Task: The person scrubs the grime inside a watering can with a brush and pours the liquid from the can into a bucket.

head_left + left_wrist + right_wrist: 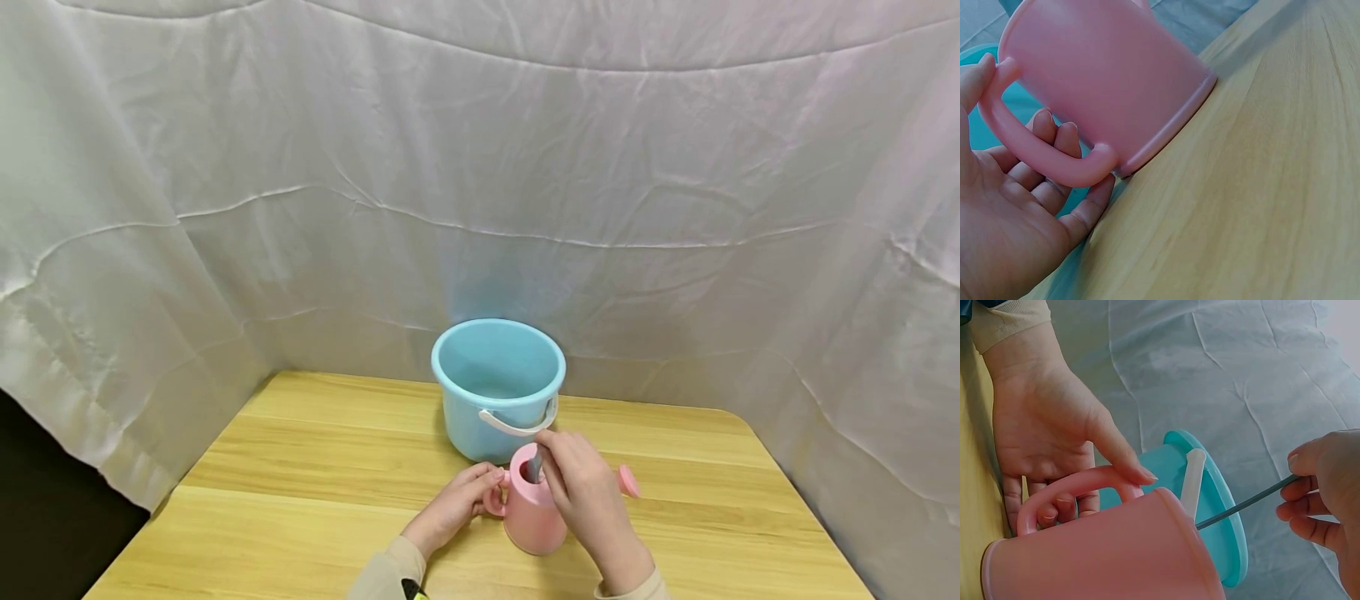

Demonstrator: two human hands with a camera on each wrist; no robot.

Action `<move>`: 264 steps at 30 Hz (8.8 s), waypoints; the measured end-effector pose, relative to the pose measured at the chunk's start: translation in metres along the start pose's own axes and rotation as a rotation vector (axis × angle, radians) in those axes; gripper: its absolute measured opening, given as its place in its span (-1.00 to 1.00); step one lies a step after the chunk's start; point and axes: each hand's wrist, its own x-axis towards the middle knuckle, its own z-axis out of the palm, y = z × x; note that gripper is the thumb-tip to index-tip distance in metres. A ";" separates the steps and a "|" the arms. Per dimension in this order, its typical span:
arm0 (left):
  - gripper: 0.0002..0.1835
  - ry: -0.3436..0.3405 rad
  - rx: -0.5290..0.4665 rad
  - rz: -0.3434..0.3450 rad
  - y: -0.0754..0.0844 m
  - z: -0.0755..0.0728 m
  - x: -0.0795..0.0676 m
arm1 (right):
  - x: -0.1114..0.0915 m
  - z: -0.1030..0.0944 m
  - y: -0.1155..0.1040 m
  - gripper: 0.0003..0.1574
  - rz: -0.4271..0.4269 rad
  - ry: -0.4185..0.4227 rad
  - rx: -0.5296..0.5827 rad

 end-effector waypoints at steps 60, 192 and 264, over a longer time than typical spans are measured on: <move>-0.73 0.003 0.005 -0.013 0.003 0.000 -0.002 | 0.008 -0.004 -0.003 -0.84 0.059 0.134 0.019; -0.77 0.012 -0.040 -0.001 -0.002 0.001 0.001 | 0.037 -0.001 -0.018 -0.60 -0.056 0.303 -0.040; -0.76 0.005 -0.003 0.000 0.000 0.001 0.000 | -0.012 -0.096 0.046 -0.68 0.291 -0.053 0.040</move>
